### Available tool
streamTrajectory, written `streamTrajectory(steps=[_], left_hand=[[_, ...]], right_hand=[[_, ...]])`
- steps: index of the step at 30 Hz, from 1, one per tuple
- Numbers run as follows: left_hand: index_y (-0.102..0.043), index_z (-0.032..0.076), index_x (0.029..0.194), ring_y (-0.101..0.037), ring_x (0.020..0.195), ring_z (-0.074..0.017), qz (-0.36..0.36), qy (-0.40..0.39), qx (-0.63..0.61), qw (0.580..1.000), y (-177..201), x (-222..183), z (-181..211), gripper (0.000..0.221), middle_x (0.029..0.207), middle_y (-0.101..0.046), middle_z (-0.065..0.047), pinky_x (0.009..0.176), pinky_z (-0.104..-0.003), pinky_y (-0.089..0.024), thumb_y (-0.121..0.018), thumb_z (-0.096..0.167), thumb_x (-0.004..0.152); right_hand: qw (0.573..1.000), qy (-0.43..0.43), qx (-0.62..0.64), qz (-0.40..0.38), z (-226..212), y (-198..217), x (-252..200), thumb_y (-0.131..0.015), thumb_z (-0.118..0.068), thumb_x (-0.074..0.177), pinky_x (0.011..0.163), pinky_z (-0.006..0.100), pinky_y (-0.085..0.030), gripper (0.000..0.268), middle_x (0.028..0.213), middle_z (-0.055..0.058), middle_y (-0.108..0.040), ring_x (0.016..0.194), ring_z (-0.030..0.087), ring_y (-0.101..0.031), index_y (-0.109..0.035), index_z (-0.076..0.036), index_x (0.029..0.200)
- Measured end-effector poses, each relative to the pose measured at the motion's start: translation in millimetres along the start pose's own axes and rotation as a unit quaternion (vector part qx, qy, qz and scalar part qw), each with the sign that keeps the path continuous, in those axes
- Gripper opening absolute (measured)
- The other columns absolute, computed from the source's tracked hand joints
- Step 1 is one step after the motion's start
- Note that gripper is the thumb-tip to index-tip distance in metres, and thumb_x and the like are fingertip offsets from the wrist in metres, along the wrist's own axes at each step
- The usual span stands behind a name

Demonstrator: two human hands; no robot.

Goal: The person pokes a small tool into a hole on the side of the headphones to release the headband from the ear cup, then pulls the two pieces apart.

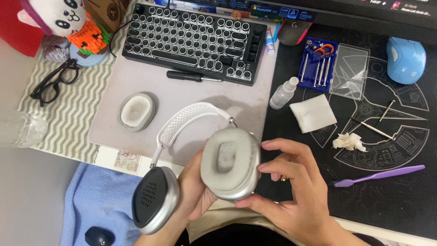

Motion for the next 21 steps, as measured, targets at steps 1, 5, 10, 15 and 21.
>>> streamTrajectory(steps=[1, 5, 10, 15, 21], left_hand=[[-0.061, 0.007, 0.143, -0.069, 0.095, -0.0208, -0.014, 0.02, -0.034, 0.999, 0.8, 0.8, -3.4, 0.068, 0.117, -0.073, -0.013, 0.073, -0.035, -0.056, -0.04, 0.055, 0.101], [-0.035, -0.01, 0.155, -0.045, 0.143, -0.0422, -0.199, 0.034, -0.207, 0.957, -28.8, -0.5, -4.7, 0.086, 0.158, -0.043, -0.026, 0.113, -0.056, -0.045, -0.041, 0.056, 0.102], [-0.062, 0.015, 0.129, -0.067, 0.104, -0.046, -0.131, 0.01, -0.211, 0.968, -14.2, 7.6, -13.4, 0.045, 0.144, -0.057, -0.035, 0.079, -0.054, -0.062, -0.045, 0.047, 0.102], [-0.056, 0.01, 0.124, -0.067, 0.105, -0.0458, -0.065, -0.135, -0.084, 0.985, -12.4, 7.7, -7.2, 0.05, 0.126, -0.066, -0.037, 0.087, -0.051, -0.055, -0.037, 0.049, 0.1], [-0.045, 0.008, 0.126, -0.057, 0.123, -0.03, -0.067, -0.336, 0.118, 0.932, -28.4, -17.1, 4.2, 0.041, 0.136, -0.059, -0.023, 0.107, -0.041, -0.045, -0.032, 0.043, 0.108]], right_hand=[[1.0, -0.015, -0.007, -0.007, 0.9, -1.2, 0.2, -0.094, -0.042, 0.066, 0.068, 0.021, -0.053, 0.053, 0.127, 0.013, -0.063, 0.07, 0.01, -0.054, -0.064, -0.015, 0.102], [0.999, -0.027, -0.017, -0.029, 5.8, -5.7, -8.3, -0.092, -0.038, 0.069, 0.073, 0.023, -0.054, 0.046, 0.126, 0.011, -0.062, 0.083, 0.01, -0.065, -0.068, -0.014, 0.099], [0.994, -0.082, 0.006, -0.065, 31.6, -1.9, -29.0, -0.095, -0.054, 0.048, 0.099, 0.034, -0.05, 0.072, 0.13, 0.011, -0.063, 0.119, 0.022, -0.068, -0.064, -0.018, 0.103], [0.998, -0.055, -0.001, 0.028, 8.9, -11.8, -28.5, -0.069, -0.072, 0.063, 0.093, 0.031, -0.047, 0.081, 0.137, 0.02, -0.051, 0.098, 0.018, -0.056, -0.055, -0.014, 0.119], [0.996, -0.031, -0.079, 0.0, -4.2, -46.3, -21.1, -0.06, -0.058, 0.087, 0.101, 0.041, -0.043, 0.067, 0.144, 0.027, -0.036, 0.128, 0.035, -0.046, -0.052, -0.011, 0.134]])
Point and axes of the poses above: each hand's wrist, its own x-axis towards the middle knuckle, its own y-axis out of the back of the hand, z = x × y, the point moved 7 cm from there along x, towards the middle knuckle
